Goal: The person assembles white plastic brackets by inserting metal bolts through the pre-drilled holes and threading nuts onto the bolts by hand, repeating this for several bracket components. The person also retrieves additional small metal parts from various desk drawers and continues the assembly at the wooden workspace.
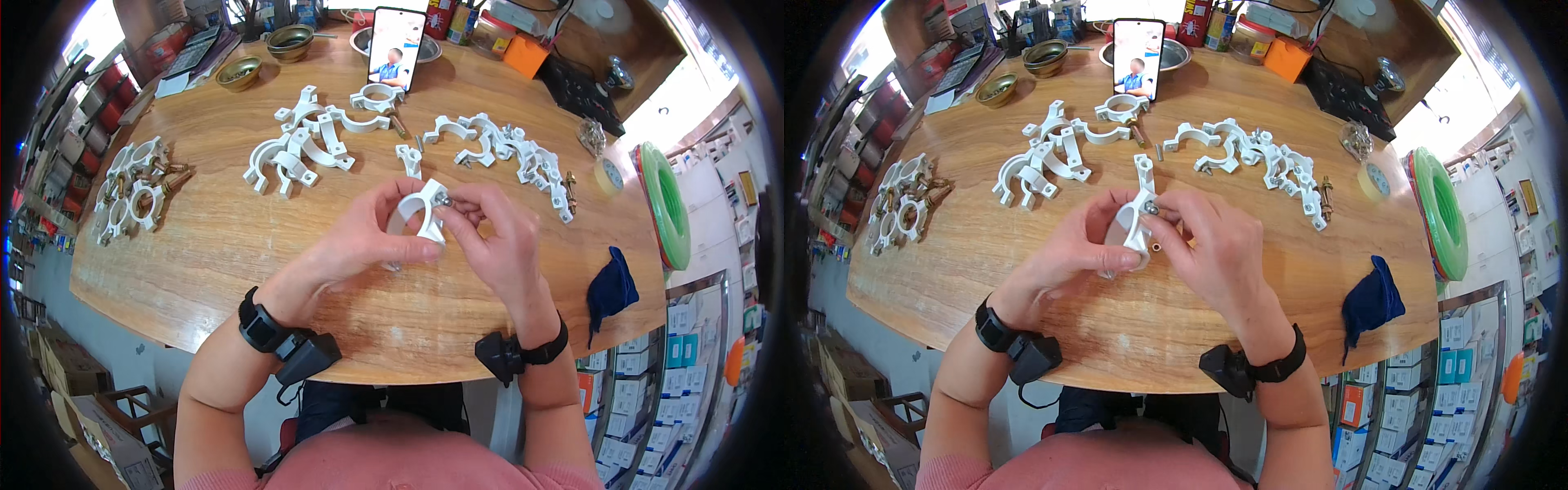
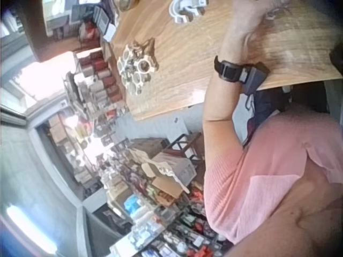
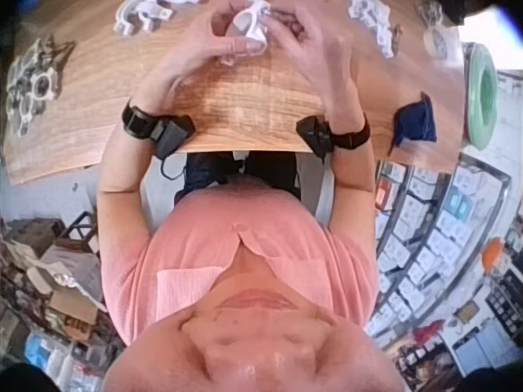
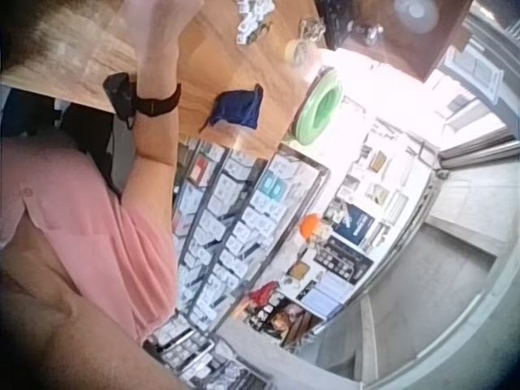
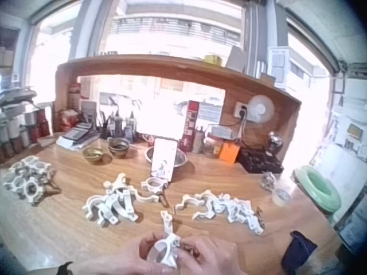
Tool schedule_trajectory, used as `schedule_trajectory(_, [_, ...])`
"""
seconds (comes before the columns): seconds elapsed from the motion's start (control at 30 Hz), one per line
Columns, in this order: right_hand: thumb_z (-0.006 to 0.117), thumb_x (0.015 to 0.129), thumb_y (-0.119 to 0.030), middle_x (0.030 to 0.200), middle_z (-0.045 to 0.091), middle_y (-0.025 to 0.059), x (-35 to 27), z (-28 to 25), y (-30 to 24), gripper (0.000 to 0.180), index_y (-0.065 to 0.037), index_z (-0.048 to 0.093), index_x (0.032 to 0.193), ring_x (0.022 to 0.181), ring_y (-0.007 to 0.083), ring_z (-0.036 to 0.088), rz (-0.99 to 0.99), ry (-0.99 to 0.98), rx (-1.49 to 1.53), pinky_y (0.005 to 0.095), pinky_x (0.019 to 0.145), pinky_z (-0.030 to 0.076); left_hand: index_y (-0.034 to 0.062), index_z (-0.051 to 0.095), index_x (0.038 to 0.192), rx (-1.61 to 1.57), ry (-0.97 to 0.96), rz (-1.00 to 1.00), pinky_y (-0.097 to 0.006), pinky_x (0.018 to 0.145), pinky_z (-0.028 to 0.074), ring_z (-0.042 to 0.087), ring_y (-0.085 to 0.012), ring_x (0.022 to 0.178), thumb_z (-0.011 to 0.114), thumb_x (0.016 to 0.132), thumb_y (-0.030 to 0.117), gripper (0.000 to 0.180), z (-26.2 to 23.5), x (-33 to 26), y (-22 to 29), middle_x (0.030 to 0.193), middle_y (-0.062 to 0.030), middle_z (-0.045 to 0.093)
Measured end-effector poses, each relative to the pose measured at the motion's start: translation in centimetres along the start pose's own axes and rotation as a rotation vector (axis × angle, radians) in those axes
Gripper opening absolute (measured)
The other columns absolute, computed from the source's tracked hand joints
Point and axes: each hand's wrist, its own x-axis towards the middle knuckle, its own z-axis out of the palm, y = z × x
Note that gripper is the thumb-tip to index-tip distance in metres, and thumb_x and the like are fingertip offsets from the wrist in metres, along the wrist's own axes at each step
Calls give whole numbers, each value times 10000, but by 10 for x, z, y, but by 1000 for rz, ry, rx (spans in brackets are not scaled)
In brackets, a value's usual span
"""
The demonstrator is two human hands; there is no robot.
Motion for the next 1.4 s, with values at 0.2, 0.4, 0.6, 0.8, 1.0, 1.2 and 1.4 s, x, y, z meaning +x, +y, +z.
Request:
schedule_trajectory(0.2, [655,678,-99,614,557,29,3,-2,-2,135,-69,561,771,503,158,537,-27,-21,-41,248,435,414,16,405,1080,152,71,113,-200,704,391,439,-63,774,732,619,82,569,0,1,0,811,17,450])
schedule_trajectory(0.4, [637,694,-115,598,558,32,2,0,-3,103,-74,547,723,491,163,532,39,-33,-79,256,427,407,-2,383,1078,358,140,162,-207,691,406,409,-91,795,749,585,126,627,4,-1,0,884,-24,452])
schedule_trajectory(0.6, [635,694,-140,602,566,32,-2,-2,3,117,-74,547,733,476,159,526,85,-101,-130,261,419,398,-10,361,1089,493,183,95,-222,694,422,379,-113,827,737,587,141,645,10,-4,5,909,-41,453])
schedule_trajectory(0.8, [612,694,-93,623,577,30,1,1,-5,95,-76,555,767,479,153,531,94,-52,-42,251,426,403,-11,360,1097,455,214,126,-218,689,404,379,-121,804,739,583,163,662,5,-4,-1,913,-38,463])
schedule_trajectory(1.0, [593,684,-52,644,582,39,0,1,-2,160,-73,567,840,499,153,548,71,-75,-92,246,441,414,-14,376,1101,426,209,142,-228,707,375,375,-110,798,749,574,183,675,-2,1,-5,928,-33,483])
schedule_trajectory(1.2, [578,671,-23,673,588,50,-2,2,1,194,-75,591,857,509,158,555,66,-57,-96,252,448,420,-21,382,1104,423,241,152,-229,729,359,373,-106,786,754,571,199,686,0,1,-1,933,-26,486])
schedule_trajectory(1.4, [573,665,-15,693,594,55,-4,3,5,213,-78,594,867,512,165,557,57,-67,-97,257,451,424,-16,386,1086,451,234,156,-232,724,359,372,-106,784,753,577,195,662,0,0,0,934,-26,490])
